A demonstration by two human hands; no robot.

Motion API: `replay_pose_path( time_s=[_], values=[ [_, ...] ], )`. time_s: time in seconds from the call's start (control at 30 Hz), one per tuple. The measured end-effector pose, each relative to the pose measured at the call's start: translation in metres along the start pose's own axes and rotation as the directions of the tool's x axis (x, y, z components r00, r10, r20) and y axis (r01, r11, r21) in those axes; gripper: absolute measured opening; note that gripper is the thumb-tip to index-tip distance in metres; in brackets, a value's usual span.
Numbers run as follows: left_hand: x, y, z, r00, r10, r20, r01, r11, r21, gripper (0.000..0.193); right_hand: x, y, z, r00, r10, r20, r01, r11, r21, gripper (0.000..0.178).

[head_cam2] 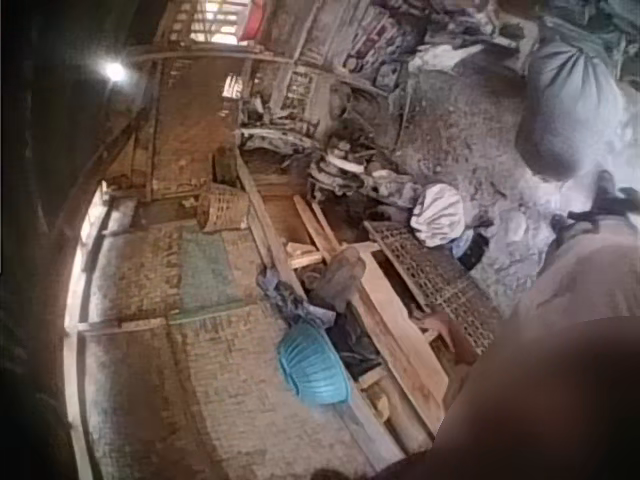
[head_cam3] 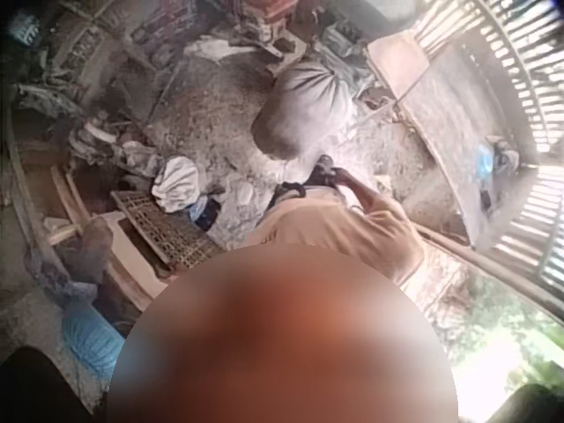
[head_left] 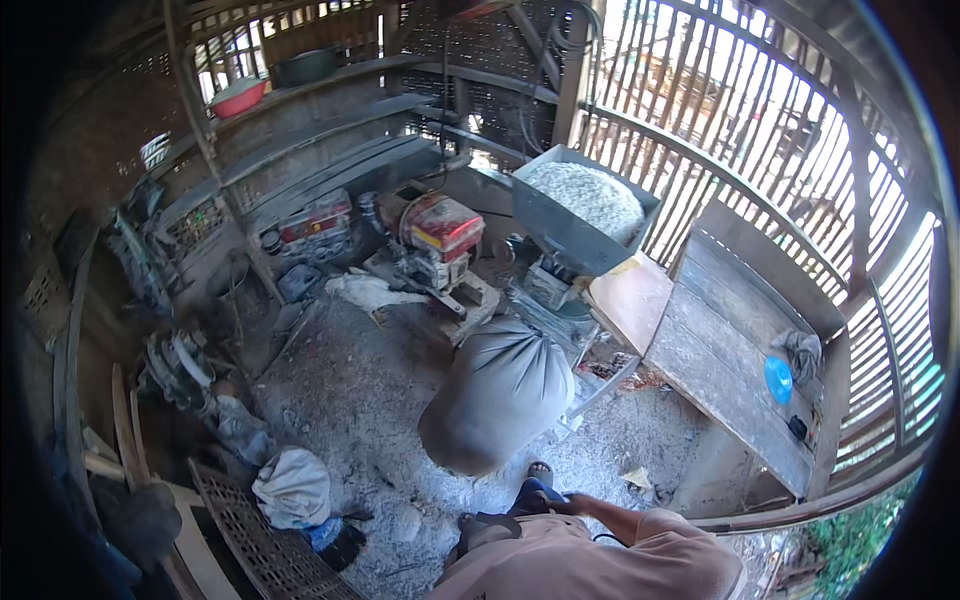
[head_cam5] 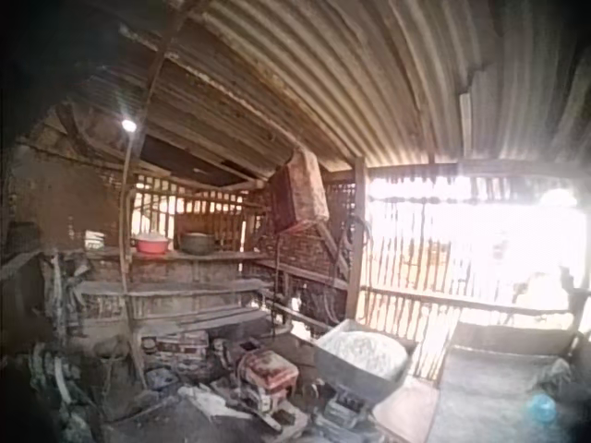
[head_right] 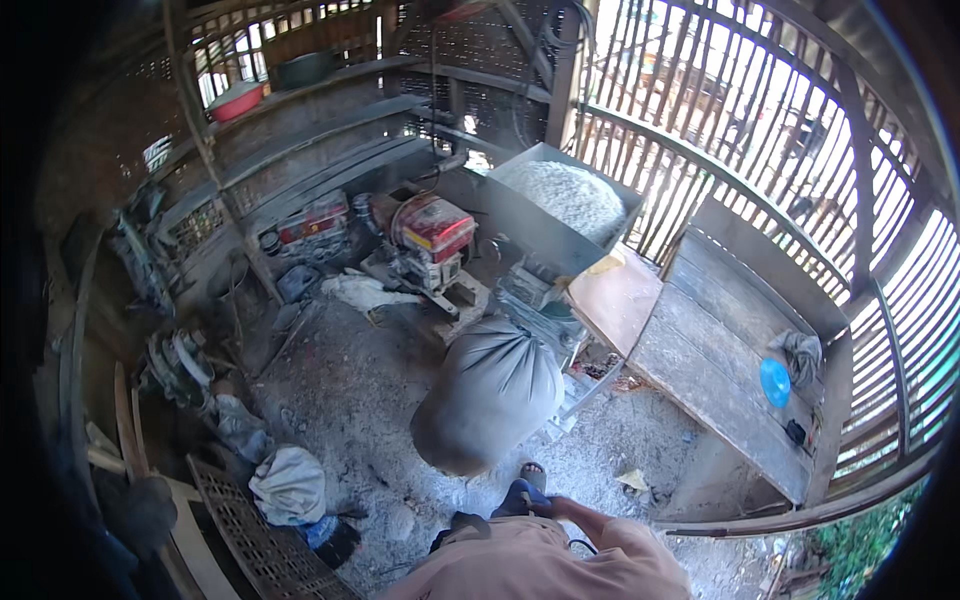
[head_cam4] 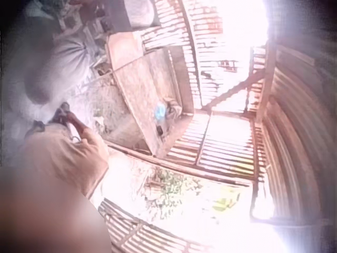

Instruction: The person scoops white rice from a blue plastic basin into a metal tray using a blue plastic scoop. The person repeatedly fills the scoop and transfers the rice until the basin is empty.

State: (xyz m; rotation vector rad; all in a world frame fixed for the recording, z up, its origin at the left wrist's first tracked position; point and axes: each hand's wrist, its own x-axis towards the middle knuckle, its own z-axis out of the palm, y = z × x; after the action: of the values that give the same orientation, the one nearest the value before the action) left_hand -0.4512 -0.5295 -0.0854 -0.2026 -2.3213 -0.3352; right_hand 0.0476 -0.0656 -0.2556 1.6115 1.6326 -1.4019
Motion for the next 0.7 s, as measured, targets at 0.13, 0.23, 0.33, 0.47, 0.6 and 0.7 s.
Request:
replay_pose_path(
  time_s=[0.13,0.23,0.33,0.47,0.6,0.7],
  values=[
    [-0.174,0.159,0.041,0.520,0.383,0.764,0.098,0.861,-0.499,0.033,-0.032,0.078,0.047,0.993,0.111,-0.044,-0.088,0.929,0.359,0.073],
    [-0.228,0.196,0.063,0.058,0.563,0.824,0.165,0.809,-0.565,0.036,-0.052,0.030,-0.005,0.897,-0.056,-0.439,0.098,0.992,0.074,0.053],
    [-0.212,0.216,0.105,-0.010,0.612,0.791,0.122,0.786,-0.607,0.039,-0.070,-0.028,-0.097,0.379,-0.171,-0.909,0.532,0.844,0.064,0.034],
    [-0.167,0.327,0.109,0.044,0.613,0.789,0.519,0.661,-0.542,0.048,-0.090,-0.029,-0.211,-0.062,-0.153,-0.986,0.510,0.844,-0.163,0.043],
    [-0.180,0.477,0.047,0.008,0.723,0.691,0.798,0.412,-0.440,0.052,-0.088,0.033,-0.295,-0.117,-0.148,-0.982,0.227,0.959,-0.172,0.063],
    [-0.225,0.589,-0.001,-0.124,0.749,0.651,0.917,0.338,-0.214,0.065,-0.083,0.102,-0.359,0.071,0.008,-0.997,-0.024,1.000,0.006,0.084]
  ],
)
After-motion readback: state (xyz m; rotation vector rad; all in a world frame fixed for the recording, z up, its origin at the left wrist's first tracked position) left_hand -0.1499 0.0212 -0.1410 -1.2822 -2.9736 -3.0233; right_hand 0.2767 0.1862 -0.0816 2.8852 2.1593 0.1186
